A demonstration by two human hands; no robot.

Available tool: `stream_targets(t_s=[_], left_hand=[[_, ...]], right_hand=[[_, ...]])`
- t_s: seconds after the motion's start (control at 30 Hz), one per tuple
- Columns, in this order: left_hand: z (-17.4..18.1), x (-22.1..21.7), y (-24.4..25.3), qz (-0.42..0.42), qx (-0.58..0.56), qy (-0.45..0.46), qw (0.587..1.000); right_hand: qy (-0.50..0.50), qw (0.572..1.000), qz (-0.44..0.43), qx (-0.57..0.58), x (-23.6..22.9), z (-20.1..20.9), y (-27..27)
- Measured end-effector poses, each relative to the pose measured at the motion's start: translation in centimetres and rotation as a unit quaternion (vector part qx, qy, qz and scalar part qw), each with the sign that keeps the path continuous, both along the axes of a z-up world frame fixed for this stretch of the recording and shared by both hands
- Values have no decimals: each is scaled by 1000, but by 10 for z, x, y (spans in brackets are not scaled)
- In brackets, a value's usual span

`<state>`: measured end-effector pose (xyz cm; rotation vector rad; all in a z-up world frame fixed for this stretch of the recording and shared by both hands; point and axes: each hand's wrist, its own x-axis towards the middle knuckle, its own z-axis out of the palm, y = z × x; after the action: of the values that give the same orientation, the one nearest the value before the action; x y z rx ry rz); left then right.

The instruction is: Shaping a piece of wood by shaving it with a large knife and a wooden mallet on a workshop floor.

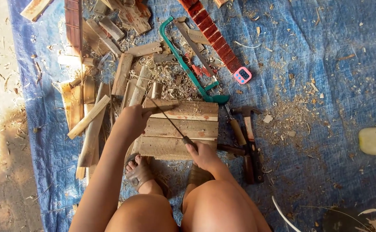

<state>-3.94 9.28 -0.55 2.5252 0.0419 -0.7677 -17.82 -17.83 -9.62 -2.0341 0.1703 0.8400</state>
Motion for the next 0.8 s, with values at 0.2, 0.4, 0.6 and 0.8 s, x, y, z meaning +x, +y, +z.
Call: stream_targets(t_s=[0.2,0.4,0.6,0.8], left_hand=[[13,-6,-2,34,-41,1,999],[14,-8,-10,16,-9,-16,1000],[14,-7,-9,26,-46,-23,998],[24,-6,-5,18,-43,-12,999]], right_hand=[[20,999,-13,-37,12,56,1],[26,999,-33,19,1,39,3],[57,998,-17,4,15,40,-7],[39,998,-15,45,-3,35,5]])
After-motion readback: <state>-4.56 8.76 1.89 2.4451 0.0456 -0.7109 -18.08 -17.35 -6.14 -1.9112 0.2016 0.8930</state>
